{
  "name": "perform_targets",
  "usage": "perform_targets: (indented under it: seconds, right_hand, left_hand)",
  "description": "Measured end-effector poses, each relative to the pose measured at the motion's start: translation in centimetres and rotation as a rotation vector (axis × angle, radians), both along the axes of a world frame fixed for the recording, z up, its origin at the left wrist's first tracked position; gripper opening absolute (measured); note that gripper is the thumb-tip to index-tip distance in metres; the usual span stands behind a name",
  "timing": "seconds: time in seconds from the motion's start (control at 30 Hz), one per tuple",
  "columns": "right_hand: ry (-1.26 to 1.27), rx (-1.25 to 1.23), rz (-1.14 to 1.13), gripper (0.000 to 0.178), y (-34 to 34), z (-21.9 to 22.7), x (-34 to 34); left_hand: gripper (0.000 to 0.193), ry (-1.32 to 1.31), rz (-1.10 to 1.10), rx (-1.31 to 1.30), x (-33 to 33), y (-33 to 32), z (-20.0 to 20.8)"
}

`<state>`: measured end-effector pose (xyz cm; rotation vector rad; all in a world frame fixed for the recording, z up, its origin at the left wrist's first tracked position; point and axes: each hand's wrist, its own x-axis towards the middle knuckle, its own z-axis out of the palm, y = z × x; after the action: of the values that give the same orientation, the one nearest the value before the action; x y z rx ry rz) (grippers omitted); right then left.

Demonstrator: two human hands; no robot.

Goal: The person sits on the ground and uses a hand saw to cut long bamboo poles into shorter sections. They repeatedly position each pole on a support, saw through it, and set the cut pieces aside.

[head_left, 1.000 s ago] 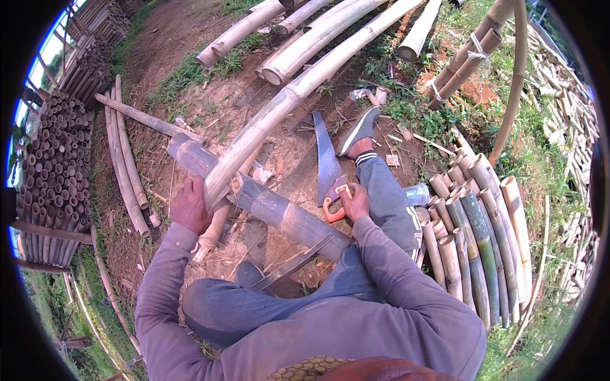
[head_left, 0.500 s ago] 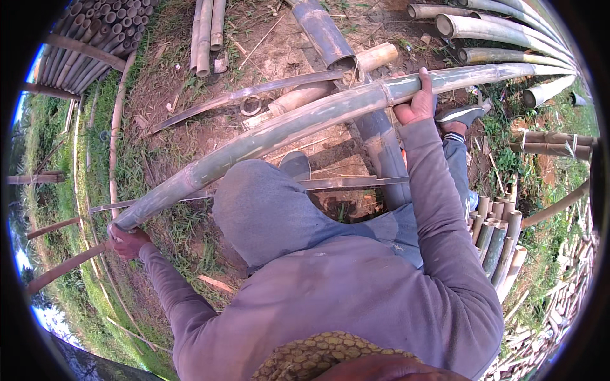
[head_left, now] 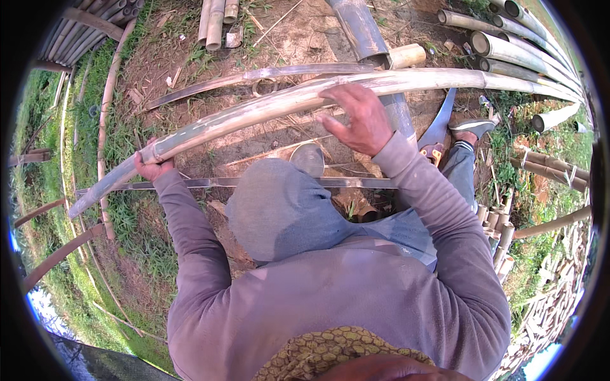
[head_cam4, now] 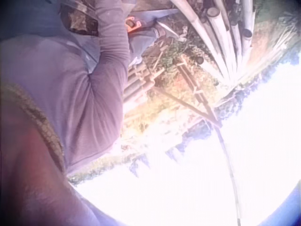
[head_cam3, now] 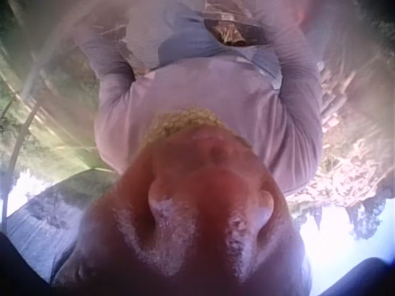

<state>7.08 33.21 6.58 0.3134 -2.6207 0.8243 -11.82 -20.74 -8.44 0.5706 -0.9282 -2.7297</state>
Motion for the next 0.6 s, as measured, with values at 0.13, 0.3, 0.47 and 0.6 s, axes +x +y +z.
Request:
perform_targets:
  seconds: [0.13,0.3,0.47,0.6]
  right_hand:
    - [-0.037,0.144,-0.138,0.032,9.0,-2.0,-4.2]
    - [-0.506,0.391,0.09,0.051,4.7,-6.2,-16.4]
    - [-0.729,0.722,-0.029,0.065,8.3,-15.9,-16.7]
    - [-0.441,0.551,0.032,0.04,4.8,-10.4,-18.0]
  left_hand:
    - [0.057,-0.023,0.107,-0.106,-0.8,-8.6,-1.7]
    - [0.058,-0.001,0.25,0.031,2.9,-12.1,-3.3]
    - [0.051,-0.066,0.3,0.073,-1.3,-5.2,-1.9]
    - [0.06,-0.108,0.531,-0.073,1.0,-7.1,-1.3]
